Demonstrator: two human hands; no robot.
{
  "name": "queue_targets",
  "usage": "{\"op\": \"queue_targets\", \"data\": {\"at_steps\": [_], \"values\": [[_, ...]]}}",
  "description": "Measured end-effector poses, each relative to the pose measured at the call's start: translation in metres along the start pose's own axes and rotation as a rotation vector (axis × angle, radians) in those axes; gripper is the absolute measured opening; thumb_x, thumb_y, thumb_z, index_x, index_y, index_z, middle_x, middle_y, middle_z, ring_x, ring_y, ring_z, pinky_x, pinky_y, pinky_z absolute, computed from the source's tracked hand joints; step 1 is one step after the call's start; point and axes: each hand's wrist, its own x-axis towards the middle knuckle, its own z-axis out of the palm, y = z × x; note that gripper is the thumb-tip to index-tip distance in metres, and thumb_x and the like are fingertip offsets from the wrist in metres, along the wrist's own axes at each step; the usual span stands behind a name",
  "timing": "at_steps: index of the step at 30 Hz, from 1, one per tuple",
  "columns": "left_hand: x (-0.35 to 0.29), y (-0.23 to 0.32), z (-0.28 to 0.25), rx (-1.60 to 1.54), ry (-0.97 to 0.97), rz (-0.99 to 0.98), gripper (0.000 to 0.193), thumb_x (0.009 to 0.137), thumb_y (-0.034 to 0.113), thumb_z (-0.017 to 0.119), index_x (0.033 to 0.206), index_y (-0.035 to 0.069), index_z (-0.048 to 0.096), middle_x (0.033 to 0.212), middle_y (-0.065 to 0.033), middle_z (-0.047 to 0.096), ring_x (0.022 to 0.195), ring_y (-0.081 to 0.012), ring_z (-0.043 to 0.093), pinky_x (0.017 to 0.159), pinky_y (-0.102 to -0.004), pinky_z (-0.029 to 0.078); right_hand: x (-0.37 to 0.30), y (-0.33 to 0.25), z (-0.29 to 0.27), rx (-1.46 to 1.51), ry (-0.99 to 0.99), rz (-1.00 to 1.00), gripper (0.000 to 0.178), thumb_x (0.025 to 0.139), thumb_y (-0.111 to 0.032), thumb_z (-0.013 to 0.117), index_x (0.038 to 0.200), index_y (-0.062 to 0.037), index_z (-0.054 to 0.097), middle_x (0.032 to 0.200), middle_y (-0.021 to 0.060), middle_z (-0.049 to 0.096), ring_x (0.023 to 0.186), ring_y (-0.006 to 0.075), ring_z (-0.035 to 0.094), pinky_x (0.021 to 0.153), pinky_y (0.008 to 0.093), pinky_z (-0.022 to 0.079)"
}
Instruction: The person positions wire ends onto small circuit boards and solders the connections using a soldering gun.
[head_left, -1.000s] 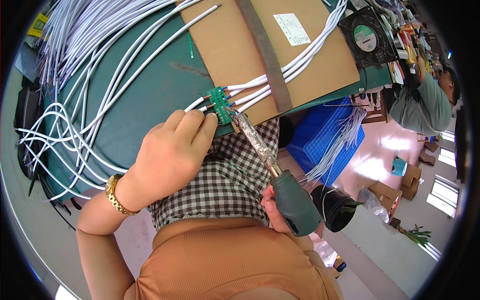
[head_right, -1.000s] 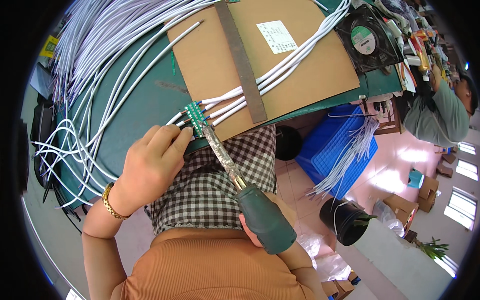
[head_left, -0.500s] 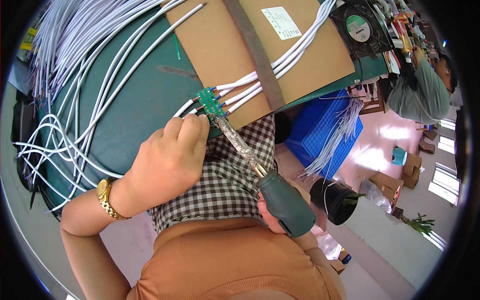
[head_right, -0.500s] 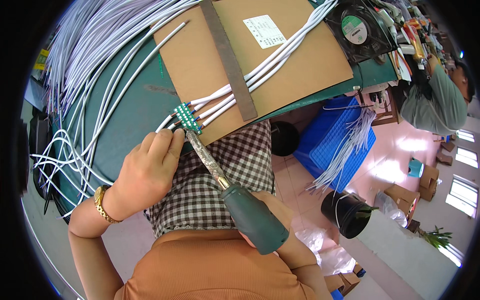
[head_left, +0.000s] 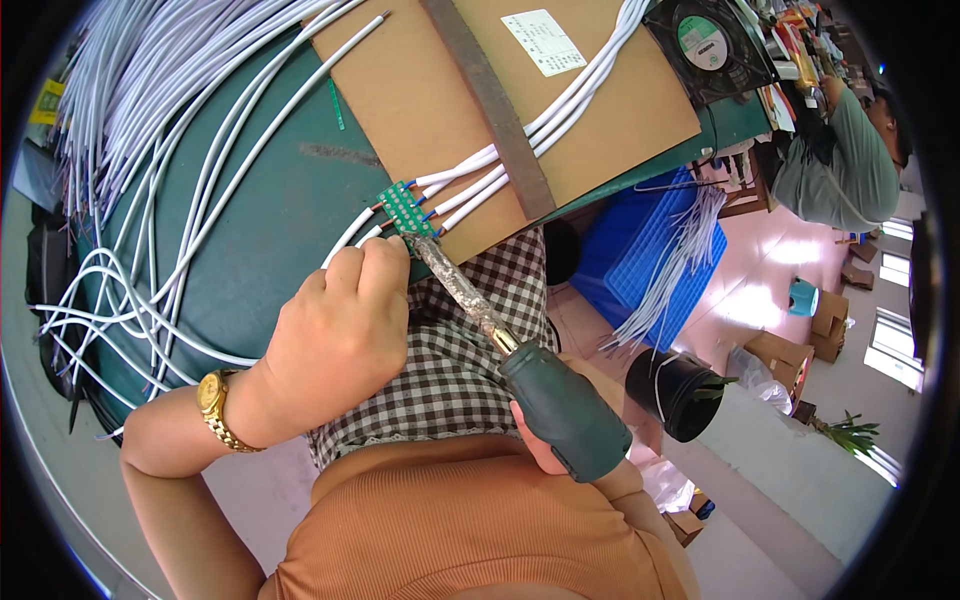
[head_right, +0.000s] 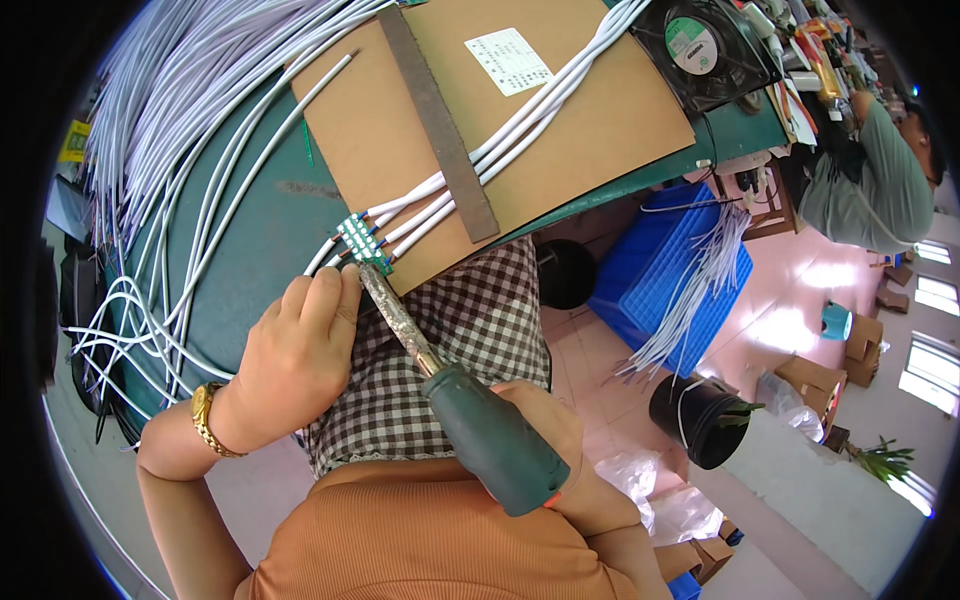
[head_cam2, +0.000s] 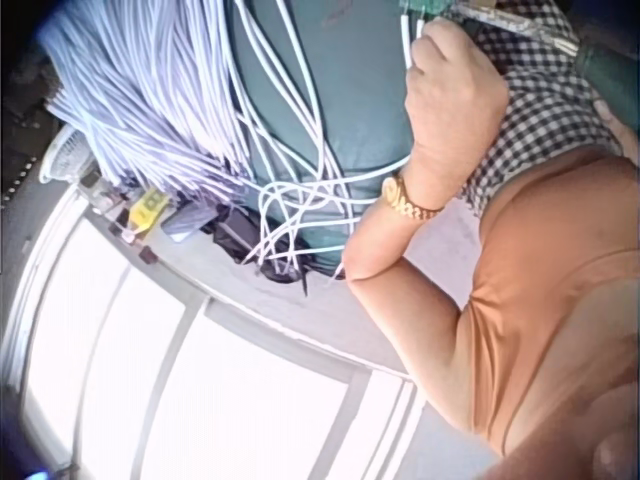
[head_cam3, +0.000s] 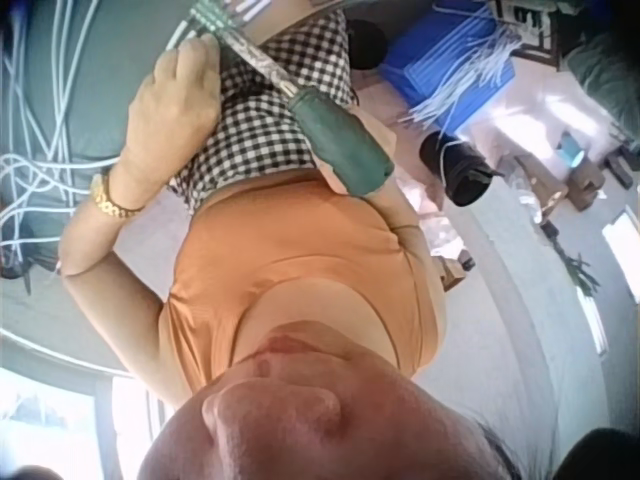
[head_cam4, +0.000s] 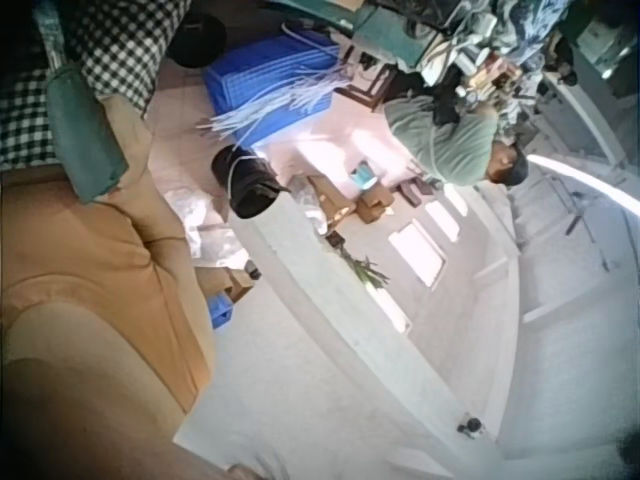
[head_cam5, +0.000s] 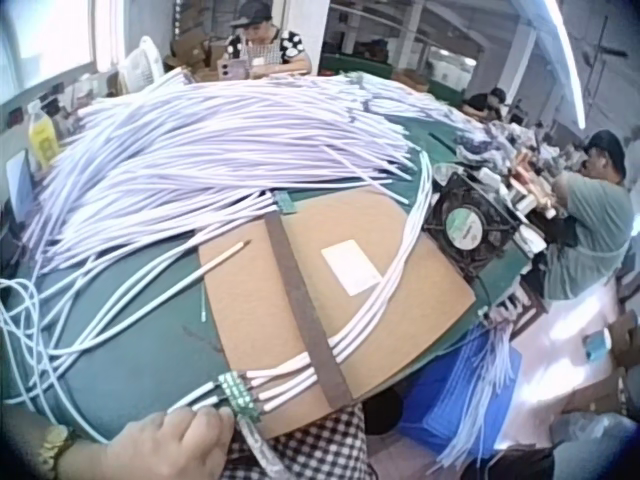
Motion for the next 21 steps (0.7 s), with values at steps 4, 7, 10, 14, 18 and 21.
{"op": "queue_targets", "data": {"at_steps": [4,7,10,14,18,21], "values": [[0.001,0.002,-0.005,0.013,-0.043,-0.011,0.039,0.071,-0.002,0.057,0.108,-0.016,0.054,0.086,-0.0117,0.047,0.071,-0.0204,0.05,0.053,-0.0287,0.046,-0.007,0.004,-0.001,-0.047,-0.035,-0.019,0.038,0.071,-0.013,0.071,0.105,-0.0012,0.061,0.097,0.013,0.062,0.082,0.0307,0.06,0.073,0.038,0.05],[0.0,-0.001,-0.005,0.001,-0.079,-0.016,0.039,0.071,-0.002,0.057,0.107,-0.016,0.054,0.085,-0.0112,0.046,0.07,-0.0204,0.05,0.053,-0.0287,0.047,0.014,-0.017,-0.016,-0.09,0.053,0.048,0.022,0.078,-0.02,0.068,0.091,-0.0026,0.065,0.075,0.0072,0.061,0.062,0.0192,0.062,0.052,0.0265,0.049],[0.002,-0.004,-0.007,-0.016,-0.117,0.007,0.039,0.07,-0.002,0.058,0.106,-0.016,0.055,0.084,-0.0109,0.045,0.071,-0.0203,0.05,0.052,-0.0288,0.047,0.01,-0.03,-0.018,0.717,0.14,0.684,0.02,0.086,-0.024,0.063,0.095,-0.0065,0.066,0.064,-0.0016,0.059,0.051,0.007,0.055,0.044,0.021,0.044],[0.002,-0.006,-0.009,-0.02,-0.124,0.025,0.039,0.07,-0.001,0.058,0.107,-0.015,0.055,0.085,-0.0108,0.046,0.07,-0.0192,0.051,0.052,-0.0285,0.046,0.013,-0.025,-0.017,0.671,0.134,0.581,0.02,0.084,-0.021,0.064,0.099,-0.0085,0.067,0.067,-0.0029,0.061,0.052,0.0067,0.056,0.045,0.0216,0.045],[0.004,-0.009,-0.005,0.034,0.079,0.111,0.014,0.07,0.002,0.058,0.081,-0.006,0.058,0.08,-0.0072,0.047,0.058,-0.0152,0.047,0.041,-0.0246,0.041,0.003,-0.016,-0.011,0.463,-0.041,0.69,0.02,0.083,-0.019,0.064,0.101,-0.0113,0.068,0.068,-0.0024,0.063,0.055,0.0073,0.058,0.049,0.0227,0.047],[0.0,-0.01,-0.004,0.034,0.072,0.098,0.023,0.069,0.003,0.059,0.09,-0.007,0.061,0.081,-0.0063,0.049,0.059,-0.0144,0.048,0.041,-0.0248,0.04,0.0,-0.011,-0.007,0.414,-0.042,0.654,0.023,0.079,-0.018,0.068,0.101,-0.0116,0.068,0.067,-0.0006,0.064,0.057,0.0087,0.06,0.054,0.0233,0.048]]}}
